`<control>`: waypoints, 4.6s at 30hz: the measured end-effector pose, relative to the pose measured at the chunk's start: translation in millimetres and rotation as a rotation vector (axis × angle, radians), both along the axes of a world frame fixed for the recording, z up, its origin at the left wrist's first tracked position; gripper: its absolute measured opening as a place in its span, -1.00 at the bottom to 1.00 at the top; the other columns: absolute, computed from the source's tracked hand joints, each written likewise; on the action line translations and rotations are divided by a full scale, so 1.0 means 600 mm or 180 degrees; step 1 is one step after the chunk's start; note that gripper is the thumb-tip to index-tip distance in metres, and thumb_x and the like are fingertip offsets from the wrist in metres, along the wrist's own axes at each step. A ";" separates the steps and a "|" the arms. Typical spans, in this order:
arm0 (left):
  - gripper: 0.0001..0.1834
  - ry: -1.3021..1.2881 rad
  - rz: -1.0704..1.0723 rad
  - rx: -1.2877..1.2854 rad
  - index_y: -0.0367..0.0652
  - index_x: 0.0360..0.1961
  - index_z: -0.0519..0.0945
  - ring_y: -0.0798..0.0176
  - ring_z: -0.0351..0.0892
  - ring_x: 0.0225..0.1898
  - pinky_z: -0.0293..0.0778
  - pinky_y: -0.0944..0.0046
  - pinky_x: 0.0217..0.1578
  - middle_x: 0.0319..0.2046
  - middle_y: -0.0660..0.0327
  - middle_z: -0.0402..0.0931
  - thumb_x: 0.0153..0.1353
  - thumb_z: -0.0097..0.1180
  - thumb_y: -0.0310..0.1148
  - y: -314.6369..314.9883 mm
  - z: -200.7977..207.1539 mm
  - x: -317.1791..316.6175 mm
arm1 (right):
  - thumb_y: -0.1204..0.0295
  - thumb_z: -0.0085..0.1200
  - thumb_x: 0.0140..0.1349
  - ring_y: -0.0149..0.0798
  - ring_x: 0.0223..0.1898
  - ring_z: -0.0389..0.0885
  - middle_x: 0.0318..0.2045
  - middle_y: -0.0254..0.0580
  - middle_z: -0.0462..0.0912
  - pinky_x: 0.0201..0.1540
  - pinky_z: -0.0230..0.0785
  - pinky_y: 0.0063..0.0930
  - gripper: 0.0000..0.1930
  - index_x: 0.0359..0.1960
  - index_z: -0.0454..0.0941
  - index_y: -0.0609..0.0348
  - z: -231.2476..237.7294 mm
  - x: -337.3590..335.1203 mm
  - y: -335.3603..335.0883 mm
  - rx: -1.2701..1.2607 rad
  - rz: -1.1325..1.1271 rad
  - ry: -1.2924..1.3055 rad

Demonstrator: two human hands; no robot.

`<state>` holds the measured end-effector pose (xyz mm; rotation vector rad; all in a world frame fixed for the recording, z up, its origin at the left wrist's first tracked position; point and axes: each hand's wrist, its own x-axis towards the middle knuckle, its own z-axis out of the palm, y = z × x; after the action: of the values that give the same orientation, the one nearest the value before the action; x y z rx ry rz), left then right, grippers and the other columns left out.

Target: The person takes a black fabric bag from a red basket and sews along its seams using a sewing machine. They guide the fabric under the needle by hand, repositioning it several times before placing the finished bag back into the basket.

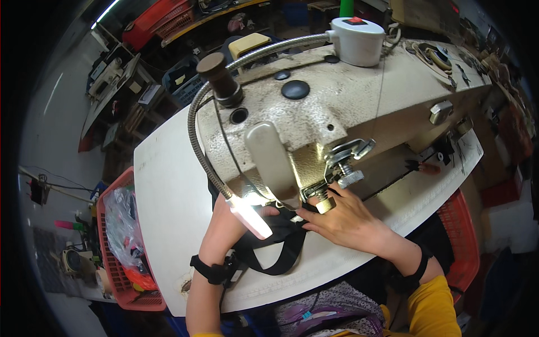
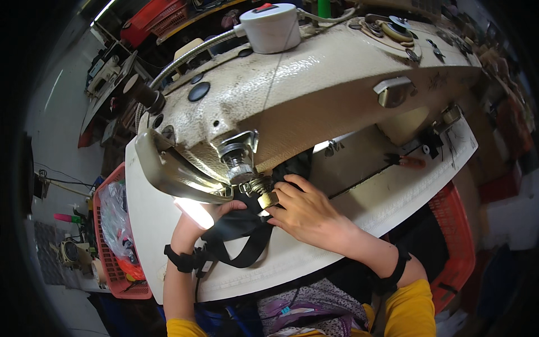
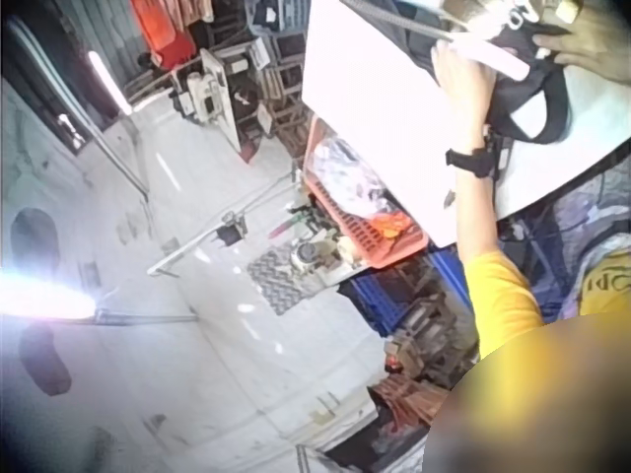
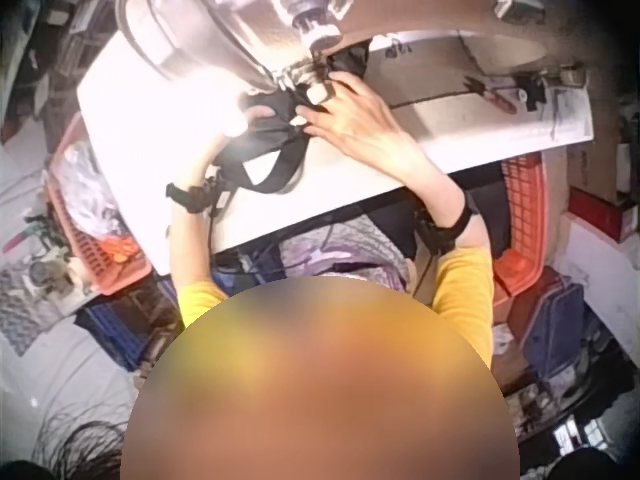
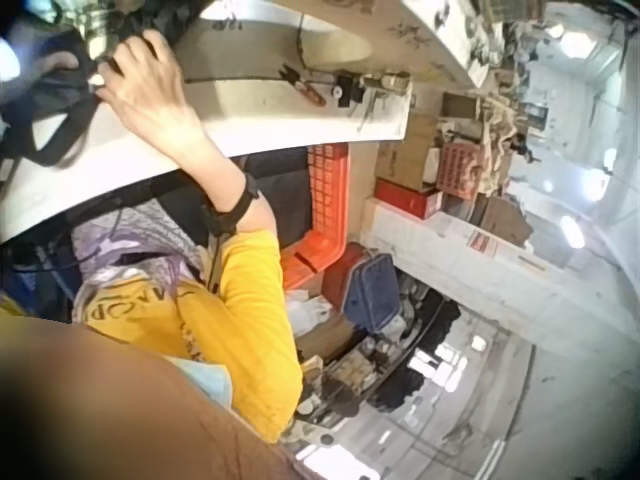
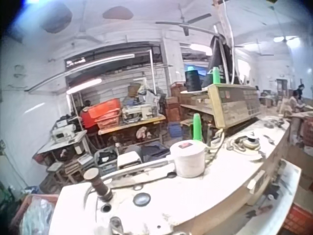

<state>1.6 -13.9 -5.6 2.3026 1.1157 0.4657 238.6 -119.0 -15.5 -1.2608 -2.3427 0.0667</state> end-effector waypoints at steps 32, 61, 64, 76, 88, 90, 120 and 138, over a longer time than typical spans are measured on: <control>-0.68 0.0138 -0.0441 0.1413 -0.14 -0.09 0.71 0.03 0.60 -0.26 0.46 0.07 -0.30 -0.40 0.15 0.56 0.10 0.19 -0.55 -0.086 -0.006 0.038 | 0.57 0.12 0.07 -0.01 0.12 0.52 -0.11 -0.05 0.62 0.28 0.33 -0.10 -0.82 -0.27 0.67 0.30 0.005 0.002 0.022 0.0216 -0.0323 0.0756; -0.76 0.0141 -0.0409 0.1640 -0.14 -0.20 0.73 0.02 0.58 -0.11 0.45 -0.02 -0.06 -0.19 0.16 0.62 0.06 0.25 -0.44 -0.075 -0.001 0.024 | 0.08 0.08 0.34 0.35 0.11 0.38 0.24 0.21 0.37 0.18 0.31 0.05 -0.56 0.07 0.54 0.13 -0.078 0.007 0.014 -0.1466 -0.1035 0.0198; -0.74 0.0604 -0.0228 0.1657 -0.20 -0.14 0.70 0.04 0.48 0.08 0.32 -0.09 0.16 -0.03 0.13 0.57 0.14 0.22 -0.37 -0.068 -0.004 0.026 | 0.17 0.09 0.29 0.23 -0.01 0.50 0.00 0.17 0.56 0.09 0.34 0.03 -0.68 -0.15 0.63 0.16 -0.132 0.015 0.032 -0.0593 -0.1312 0.0389; -0.36 0.0870 0.0743 0.1618 -0.21 0.34 0.38 -0.09 0.26 0.37 0.05 -0.29 0.36 0.33 0.00 0.34 0.33 0.12 -0.10 -0.028 -0.048 -0.014 | 0.49 0.08 0.29 0.21 0.27 0.39 0.13 0.05 0.55 0.33 0.20 0.00 -0.72 0.02 0.63 0.23 -0.030 0.097 -0.079 -0.0323 -0.1599 0.0464; -0.18 0.0845 0.0700 0.1713 -0.01 0.41 0.36 -0.22 -0.03 0.50 -0.27 -0.48 0.38 0.44 -0.15 0.15 0.29 -0.02 0.29 0.085 -0.088 0.024 | 0.54 0.04 0.29 0.17 0.27 0.40 0.20 0.02 0.55 0.36 0.19 0.00 -0.69 0.06 0.63 0.25 -0.051 0.137 -0.127 0.0206 -0.2381 0.0283; -0.01 0.1001 0.1050 0.1151 -0.07 0.53 0.09 -0.12 -0.27 0.58 -0.45 -0.36 0.44 0.54 -0.11 -0.12 0.29 -0.17 0.40 0.117 -0.062 0.030 | 0.54 0.04 0.29 0.17 0.27 0.40 0.19 0.01 0.55 0.35 0.20 0.00 -0.69 0.05 0.64 0.24 -0.051 0.133 -0.128 0.0254 -0.2340 0.0331; -0.46 0.1046 0.0954 0.1879 -0.31 0.28 0.49 -0.12 0.35 0.37 0.24 0.02 0.36 0.31 -0.06 0.42 0.41 -0.39 -0.42 -0.314 -0.081 -0.061 | 0.00 0.57 -0.23 0.01 0.25 0.39 0.17 0.03 0.33 0.18 0.39 -0.01 0.10 0.39 0.20 -0.03 -0.626 0.391 -0.573 -0.3491 -0.4426 -0.0536; -0.45 0.1067 0.0846 0.2056 -0.27 0.30 0.49 -0.09 0.37 0.36 0.26 0.06 0.35 0.31 -0.02 0.43 0.43 -0.43 -0.41 -0.294 -0.095 -0.071 | 0.11 0.05 0.46 -0.14 0.28 0.47 0.22 0.07 0.55 0.33 0.19 -0.32 -0.41 0.26 0.41 0.42 -0.307 0.551 -0.734 0.1342 -0.5622 0.2755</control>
<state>-41.2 -190.4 -62.4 2.8736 1.6342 0.6272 569.1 -559.2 -199.4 -1.9739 -0.0819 -0.3509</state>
